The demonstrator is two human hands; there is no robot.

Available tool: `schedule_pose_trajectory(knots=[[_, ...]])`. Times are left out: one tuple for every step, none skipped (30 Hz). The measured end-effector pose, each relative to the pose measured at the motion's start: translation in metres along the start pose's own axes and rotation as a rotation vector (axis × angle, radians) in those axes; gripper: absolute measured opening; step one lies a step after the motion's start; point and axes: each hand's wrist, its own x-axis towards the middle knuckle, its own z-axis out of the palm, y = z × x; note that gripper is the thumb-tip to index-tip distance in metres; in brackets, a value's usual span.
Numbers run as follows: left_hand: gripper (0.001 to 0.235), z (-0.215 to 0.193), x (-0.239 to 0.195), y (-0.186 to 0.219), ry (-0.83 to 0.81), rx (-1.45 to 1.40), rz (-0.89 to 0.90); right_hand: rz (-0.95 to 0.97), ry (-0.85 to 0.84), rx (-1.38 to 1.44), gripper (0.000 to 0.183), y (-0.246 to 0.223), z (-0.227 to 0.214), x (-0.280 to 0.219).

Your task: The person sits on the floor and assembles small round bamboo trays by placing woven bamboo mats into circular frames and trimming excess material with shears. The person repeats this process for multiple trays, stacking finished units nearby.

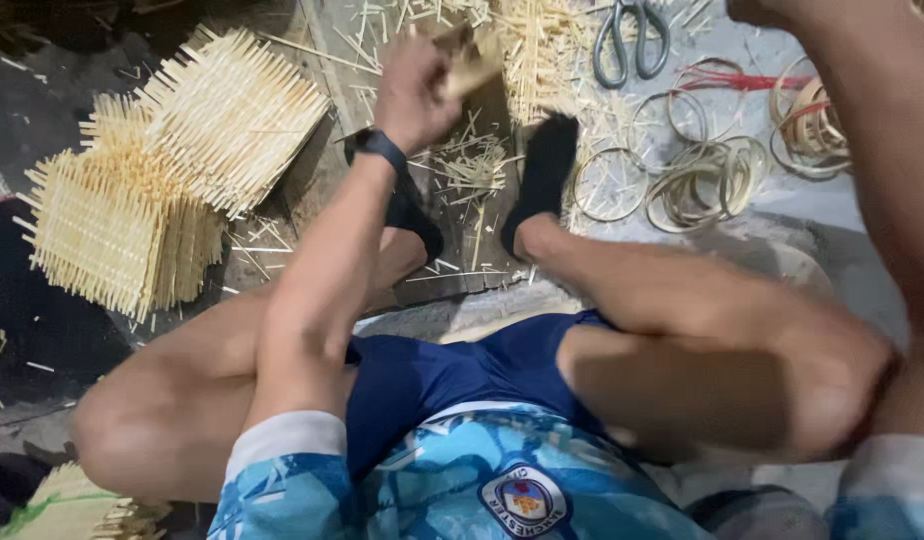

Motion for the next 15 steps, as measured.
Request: schedule_pose_trajectory(knots=[[0.022,0.003,-0.011,0.008,-0.013,0.146,0.093,0.012,-0.038,-0.109,0.037,0.011,-0.003,0.000],[0.021,0.005,-0.018,0.013,-0.022,0.295,0.187,0.017,-0.076,-0.212,0.036,0.022,0.002,0.009],[0.021,0.006,-0.027,0.016,0.003,0.353,0.286,0.040,-0.116,-0.271,0.036,0.032,0.020,0.024],[0.023,0.007,-0.044,0.017,0.019,0.405,0.372,0.066,-0.173,-0.321,0.035,0.044,0.046,0.032],[0.023,0.006,-0.054,0.016,-0.009,0.428,0.410,0.092,-0.222,-0.343,0.035,0.058,0.077,0.036],[0.024,0.002,-0.065,0.013,-0.037,0.455,0.441,0.081,-0.216,-0.258,0.032,0.073,0.107,0.039],[0.025,0.000,-0.073,0.013,-0.065,0.482,0.471,0.098,-0.146,-0.188,0.035,0.088,0.138,0.035],[0.027,-0.004,-0.077,0.014,-0.061,0.397,0.348,0.117,-0.070,-0.113,0.038,0.101,0.164,0.032],[0.030,-0.008,-0.078,0.015,-0.053,0.311,0.225,0.078,0.039,-0.132,0.043,0.113,0.187,0.035],[0.034,-0.007,-0.079,0.018,-0.050,0.217,0.103,0.048,0.145,-0.153,0.049,0.126,0.206,0.032],[0.045,-0.001,-0.076,0.021,0.054,0.170,-0.001,0.019,0.252,-0.173,0.057,0.137,0.221,0.032],[0.056,0.013,-0.070,0.027,0.158,0.121,-0.104,0.055,0.255,-0.144,0.059,0.146,0.231,0.034],[0.068,0.026,-0.062,0.033,0.264,0.072,-0.207,0.091,0.258,-0.116,0.061,0.152,0.239,0.038],[0.079,0.036,-0.058,0.037,0.257,0.097,-0.218,0.132,0.257,-0.087,0.063,0.154,0.246,0.040],[0.089,0.045,-0.054,0.041,0.250,0.122,-0.229,0.207,0.170,-0.087,0.064,0.154,0.248,0.046]])
